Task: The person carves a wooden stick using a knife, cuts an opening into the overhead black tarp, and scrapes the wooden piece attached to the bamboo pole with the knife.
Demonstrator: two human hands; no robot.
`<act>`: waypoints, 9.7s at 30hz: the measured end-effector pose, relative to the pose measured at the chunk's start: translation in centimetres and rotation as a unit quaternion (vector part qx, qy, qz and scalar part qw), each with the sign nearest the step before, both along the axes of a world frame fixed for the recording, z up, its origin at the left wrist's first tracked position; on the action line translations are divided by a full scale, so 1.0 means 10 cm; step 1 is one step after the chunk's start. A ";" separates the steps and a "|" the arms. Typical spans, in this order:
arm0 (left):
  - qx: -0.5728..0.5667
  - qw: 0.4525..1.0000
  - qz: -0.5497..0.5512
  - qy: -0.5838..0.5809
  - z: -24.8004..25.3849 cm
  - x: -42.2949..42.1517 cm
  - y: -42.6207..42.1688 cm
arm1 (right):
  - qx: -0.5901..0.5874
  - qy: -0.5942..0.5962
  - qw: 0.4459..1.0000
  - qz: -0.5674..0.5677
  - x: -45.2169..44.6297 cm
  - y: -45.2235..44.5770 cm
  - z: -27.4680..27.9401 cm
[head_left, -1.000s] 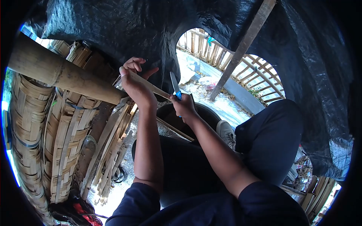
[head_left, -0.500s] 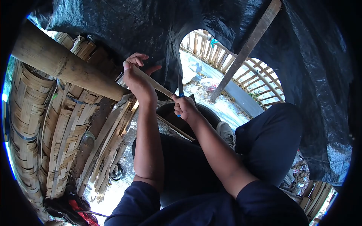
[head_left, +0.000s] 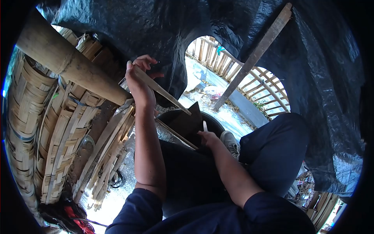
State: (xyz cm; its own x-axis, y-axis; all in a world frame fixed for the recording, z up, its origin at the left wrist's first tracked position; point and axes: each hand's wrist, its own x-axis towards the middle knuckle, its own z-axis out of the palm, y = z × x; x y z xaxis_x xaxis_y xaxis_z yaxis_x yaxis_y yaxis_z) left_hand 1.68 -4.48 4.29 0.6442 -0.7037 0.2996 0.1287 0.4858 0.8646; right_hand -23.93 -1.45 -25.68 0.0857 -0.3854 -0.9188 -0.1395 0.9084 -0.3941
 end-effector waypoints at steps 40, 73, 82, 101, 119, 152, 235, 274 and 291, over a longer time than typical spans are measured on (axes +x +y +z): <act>-0.097 0.963 -0.244 -0.066 -0.04 -0.16 0.08 | -0.281 -0.127 0.931 0.195 0.56 -0.58 2.28; -0.128 0.956 -0.265 0.019 -0.01 -0.61 0.27 | -0.551 0.093 0.799 0.222 0.67 0.17 1.69; -0.120 0.974 -0.193 0.012 0.01 -0.43 0.20 | -0.534 0.037 0.820 0.204 0.71 0.07 1.59; -0.088 0.989 -0.084 0.086 -0.06 0.06 0.16 | -0.571 -0.006 0.807 0.149 1.05 0.18 1.56; -0.104 0.982 -0.121 0.098 -0.12 0.15 0.19 | -0.436 0.158 0.826 0.321 0.52 -0.10 0.16; -0.129 0.980 -0.121 0.092 -0.17 0.23 0.24 | -0.537 0.108 0.758 0.354 0.69 -0.26 0.48; -0.120 0.990 -0.002 0.072 0.10 -0.20 0.09 | -0.489 0.056 0.849 0.194 0.99 -0.35 2.03; -0.061 0.995 0.042 0.068 -0.07 -0.06 0.11 | -0.588 0.010 0.783 0.203 1.29 0.08 2.11; -0.019 0.989 0.131 0.066 0.04 -0.16 0.13 | -0.564 0.026 0.803 0.191 1.32 0.12 1.70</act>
State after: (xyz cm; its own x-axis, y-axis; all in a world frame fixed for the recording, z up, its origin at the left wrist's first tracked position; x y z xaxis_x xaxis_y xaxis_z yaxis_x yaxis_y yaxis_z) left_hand 0.06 -3.22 4.65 0.8384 -0.4969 0.2240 0.1039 0.5490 0.8293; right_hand -10.76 -0.26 -8.63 0.3679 -0.9298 -0.0106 -0.3658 -0.1342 -0.9210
